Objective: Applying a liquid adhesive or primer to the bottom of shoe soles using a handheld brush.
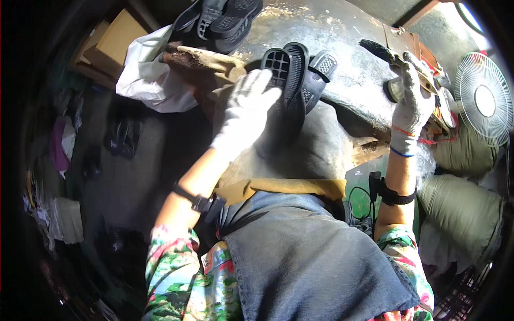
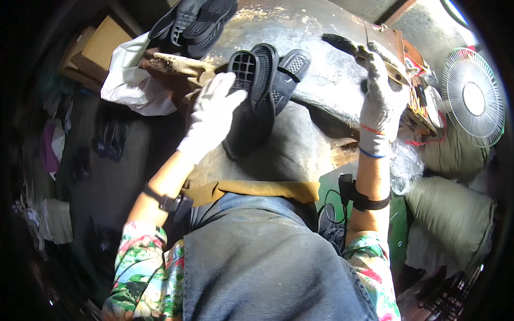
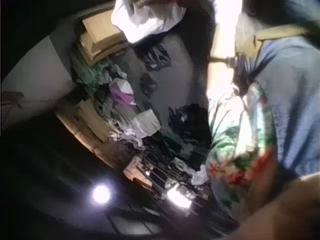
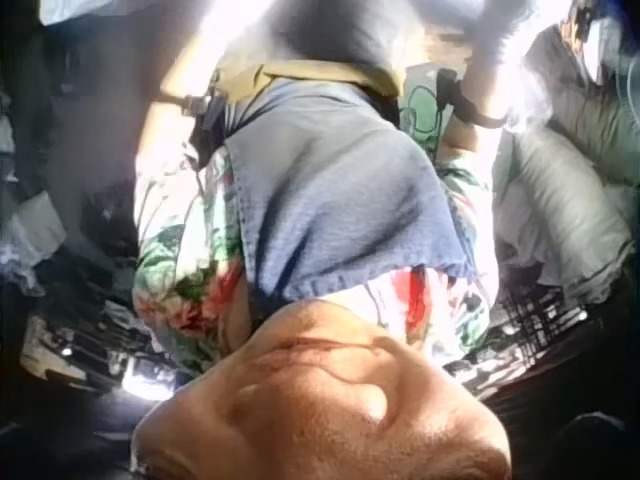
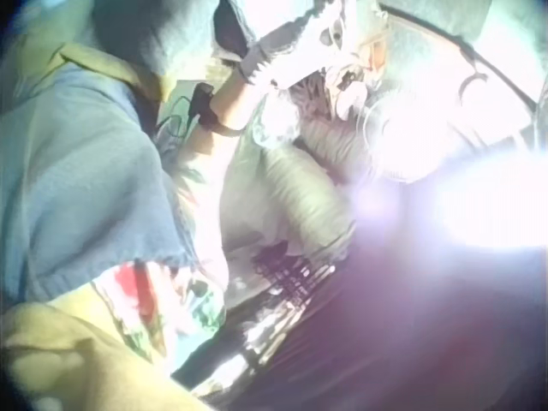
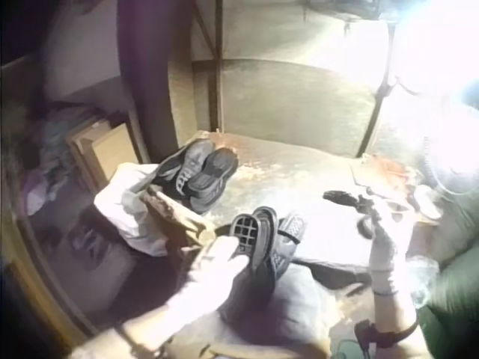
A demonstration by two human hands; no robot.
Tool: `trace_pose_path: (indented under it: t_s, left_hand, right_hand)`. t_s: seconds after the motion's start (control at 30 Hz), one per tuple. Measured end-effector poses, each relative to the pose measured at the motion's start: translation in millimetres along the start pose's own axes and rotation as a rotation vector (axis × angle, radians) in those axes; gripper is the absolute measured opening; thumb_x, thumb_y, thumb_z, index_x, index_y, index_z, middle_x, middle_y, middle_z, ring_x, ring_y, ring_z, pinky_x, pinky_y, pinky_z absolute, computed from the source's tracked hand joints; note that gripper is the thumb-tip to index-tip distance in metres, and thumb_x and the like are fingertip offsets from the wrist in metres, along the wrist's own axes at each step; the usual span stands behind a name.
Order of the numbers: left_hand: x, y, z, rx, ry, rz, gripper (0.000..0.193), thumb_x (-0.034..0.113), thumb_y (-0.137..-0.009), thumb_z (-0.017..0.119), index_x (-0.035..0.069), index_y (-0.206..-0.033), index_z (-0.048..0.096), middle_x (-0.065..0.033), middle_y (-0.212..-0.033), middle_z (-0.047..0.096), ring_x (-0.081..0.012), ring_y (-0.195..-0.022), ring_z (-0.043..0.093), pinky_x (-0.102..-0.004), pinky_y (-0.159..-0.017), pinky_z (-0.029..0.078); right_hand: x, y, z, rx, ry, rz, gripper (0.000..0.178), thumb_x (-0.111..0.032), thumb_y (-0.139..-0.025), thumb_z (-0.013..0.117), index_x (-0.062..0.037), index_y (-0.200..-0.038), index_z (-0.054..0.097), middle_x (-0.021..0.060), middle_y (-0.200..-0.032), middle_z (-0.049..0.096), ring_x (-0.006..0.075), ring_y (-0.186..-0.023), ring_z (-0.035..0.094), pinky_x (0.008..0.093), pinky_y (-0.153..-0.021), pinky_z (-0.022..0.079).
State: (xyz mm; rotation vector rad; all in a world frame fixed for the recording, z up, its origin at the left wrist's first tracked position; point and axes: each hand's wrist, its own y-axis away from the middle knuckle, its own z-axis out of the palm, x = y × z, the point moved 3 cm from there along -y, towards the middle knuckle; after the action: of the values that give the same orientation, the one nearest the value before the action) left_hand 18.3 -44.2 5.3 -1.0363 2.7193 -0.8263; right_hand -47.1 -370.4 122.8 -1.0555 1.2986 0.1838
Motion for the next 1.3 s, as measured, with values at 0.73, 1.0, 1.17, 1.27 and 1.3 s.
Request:
trace_pose_path:
  t_s: [0.73, 1.0, 1.17, 1.27, 1.3]
  left_hand:
    - [-6.4, -104.6, -43.2, -0.211, 0.08, 0.362, 0.017, 0.004, -0.074, 0.069, 0.017, -0.084, 0.069, -0.0044, -0.116, 0.072, -0.0336, -0.138, 0.055, -0.0629, -0.125, 0.019]
    - [-5.6, -128.8, -56.5, -0.178, 0.879, -0.472, 0.035, 0.005, -0.09, 0.07, -0.007, -0.121, 0.06, -0.0094, -0.096, 0.072, -0.0122, -0.084, 0.069, -0.0286, -0.08, 0.056]
    - [11.2, -102.8, 21.1, -0.099, 1.701, -0.693, 0.037, 0.011, -0.095, 0.067, -0.001, -0.129, 0.06, -0.0061, -0.116, 0.068, -0.0126, -0.099, 0.064, -0.0286, -0.095, 0.052]
    - [29.1, -87.5, 59.9, -0.088, 2.17, -1.024, 0.038, 0.017, -0.097, 0.065, -0.003, -0.128, 0.062, -0.0136, -0.117, 0.074, -0.0257, -0.106, 0.073, -0.0402, -0.097, 0.06]
    - [38.8, -88.6, 57.2, -0.189, 2.323, -0.991, 0.045, 0.02, -0.096, 0.066, -0.006, -0.133, 0.059, -0.0162, -0.119, 0.073, -0.0303, -0.105, 0.074, -0.044, -0.096, 0.061]
  right_hand:
    - [182.5, -87.6, -167.6, -0.166, 0.535, 0.098, 0.03, -0.028, -0.097, 0.06, -0.0097, -0.111, 0.079, 0.0103, -0.106, 0.079, 0.0213, -0.099, 0.074, 0.0338, -0.09, 0.055]
    - [195.7, -78.8, -192.2, 0.316, 0.233, 0.159, 0.027, -0.019, -0.098, 0.066, 0.0017, -0.112, 0.075, 0.0082, -0.104, 0.076, 0.0209, -0.094, 0.072, 0.0345, -0.089, 0.056]
    - [191.1, -80.3, -184.3, 0.392, -0.555, 0.231, 0.023, -0.011, -0.097, 0.066, 0.0023, -0.115, 0.071, 0.0116, -0.112, 0.074, 0.0228, -0.1, 0.071, 0.0323, -0.095, 0.057]
    - [160.7, -74.9, -151.6, 0.28, -0.725, 0.191, 0.021, -0.008, -0.097, 0.065, 0.0048, -0.112, 0.073, 0.0157, -0.113, 0.074, 0.0294, -0.106, 0.07, 0.0422, -0.098, 0.058]
    - [139.5, -70.9, -129.8, 0.248, -0.761, 0.259, 0.021, -0.01, -0.097, 0.066, 0.0035, -0.112, 0.073, 0.0145, -0.111, 0.075, 0.0289, -0.105, 0.071, 0.0409, -0.097, 0.058]
